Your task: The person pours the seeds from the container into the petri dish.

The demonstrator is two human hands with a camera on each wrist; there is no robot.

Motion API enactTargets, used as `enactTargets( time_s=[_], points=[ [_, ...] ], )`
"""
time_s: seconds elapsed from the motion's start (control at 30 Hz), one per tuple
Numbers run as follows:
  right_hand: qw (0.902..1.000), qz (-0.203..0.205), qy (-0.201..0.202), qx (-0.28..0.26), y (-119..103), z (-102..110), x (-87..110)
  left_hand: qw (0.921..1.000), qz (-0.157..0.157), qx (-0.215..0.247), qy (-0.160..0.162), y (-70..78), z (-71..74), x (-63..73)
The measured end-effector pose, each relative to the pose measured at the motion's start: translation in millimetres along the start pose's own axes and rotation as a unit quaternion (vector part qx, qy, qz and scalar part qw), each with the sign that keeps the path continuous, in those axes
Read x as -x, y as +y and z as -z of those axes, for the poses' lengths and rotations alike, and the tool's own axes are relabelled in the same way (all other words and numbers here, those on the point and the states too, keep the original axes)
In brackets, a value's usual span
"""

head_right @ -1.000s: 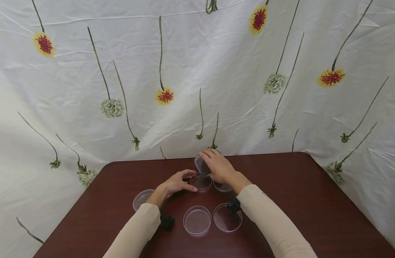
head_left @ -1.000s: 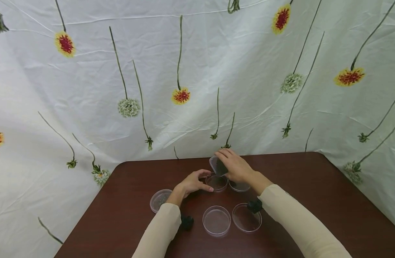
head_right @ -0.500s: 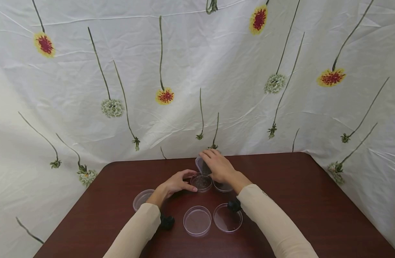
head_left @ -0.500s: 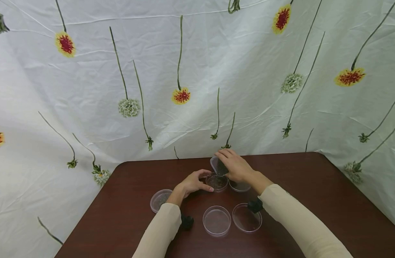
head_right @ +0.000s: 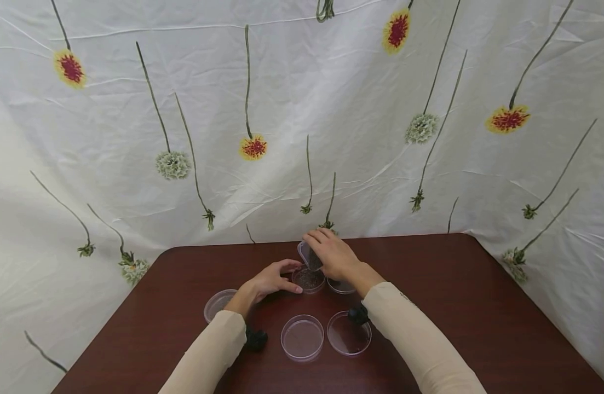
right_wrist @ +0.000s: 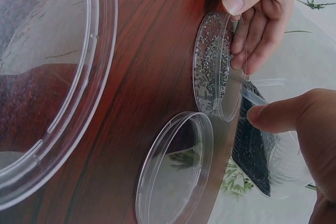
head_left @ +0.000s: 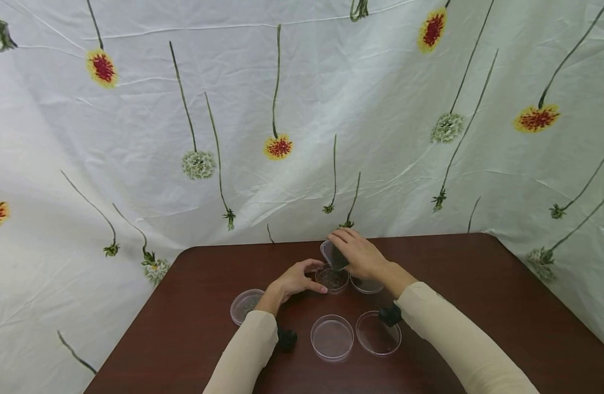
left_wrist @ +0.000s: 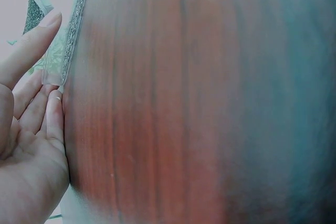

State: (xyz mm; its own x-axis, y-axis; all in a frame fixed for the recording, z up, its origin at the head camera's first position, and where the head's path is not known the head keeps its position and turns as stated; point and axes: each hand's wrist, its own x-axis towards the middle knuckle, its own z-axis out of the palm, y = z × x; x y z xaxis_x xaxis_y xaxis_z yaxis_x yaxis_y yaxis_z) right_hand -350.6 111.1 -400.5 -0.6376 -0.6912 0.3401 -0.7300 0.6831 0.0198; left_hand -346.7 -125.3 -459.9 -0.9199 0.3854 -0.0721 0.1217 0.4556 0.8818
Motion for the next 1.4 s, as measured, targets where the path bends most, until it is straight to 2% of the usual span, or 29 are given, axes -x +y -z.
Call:
enactTargets(
  time_s=[0.27, 0.47, 0.6, 0.77, 0.97, 1.07, 1.13, 1.2, 1.33, 1.37, 1.4],
  points=[
    [0.9999, -0.005, 0.001, -0.009, 1.5, -1.1, 0.1, 1.0000, -0.002, -0.001, -0.001, 0.6, 0.3, 0.6],
    [0.9954, -0.070, -0.011, -0.064, 1.8, 1.5, -1.0, 1.0000, -0.004, 0.000, -0.002, -0.5, 0.5, -0.8],
    [0.9874, -0.110, -0.011, -0.113, 3.0, 4.1, -1.8, 1.0000, -0.004, 0.000, -0.001, -0.3, 0.6, -0.8],
    [0.9757, -0.137, 0.001, -0.171, 6.2, 6.1, -3.5, 1.0000, -0.002, 0.001, -0.001, -0.2, 0.6, -0.3],
    [0.9516, -0.181, 0.013, -0.248, 9.5, 9.3, -5.7, 1.0000, -0.003, 0.001, -0.001, -0.9, 0.4, 0.6],
    [0.9320, -0.210, 0.014, -0.295, 10.2, 10.3, -5.8, 1.0000, -0.003, 0.002, 0.000, -1.2, 0.4, 1.1],
    [0.9137, -0.228, 0.016, -0.336, 10.4, 11.0, -5.6, 1.0000, -0.003, 0.002, 0.000, -1.3, 0.4, 1.3],
    [0.8907, -0.247, 0.019, -0.381, 10.7, 12.3, -5.0, 1.0000, -0.003, 0.001, 0.001, -1.5, 0.2, 1.2],
    [0.8364, -0.282, 0.017, -0.470, 13.0, 15.3, -4.1, 1.0000, -0.005, 0.001, 0.002, -1.4, -0.1, 0.4],
    [0.8170, -0.290, 0.015, -0.498, 13.7, 16.4, -3.4, 1.0000, -0.006, 0.002, 0.001, -1.5, -0.1, 0.2],
    [0.7924, -0.298, 0.015, -0.532, 14.2, 17.1, -2.7, 1.0000, -0.007, 0.003, 0.001, -1.4, -0.2, 0.0]
  ],
)
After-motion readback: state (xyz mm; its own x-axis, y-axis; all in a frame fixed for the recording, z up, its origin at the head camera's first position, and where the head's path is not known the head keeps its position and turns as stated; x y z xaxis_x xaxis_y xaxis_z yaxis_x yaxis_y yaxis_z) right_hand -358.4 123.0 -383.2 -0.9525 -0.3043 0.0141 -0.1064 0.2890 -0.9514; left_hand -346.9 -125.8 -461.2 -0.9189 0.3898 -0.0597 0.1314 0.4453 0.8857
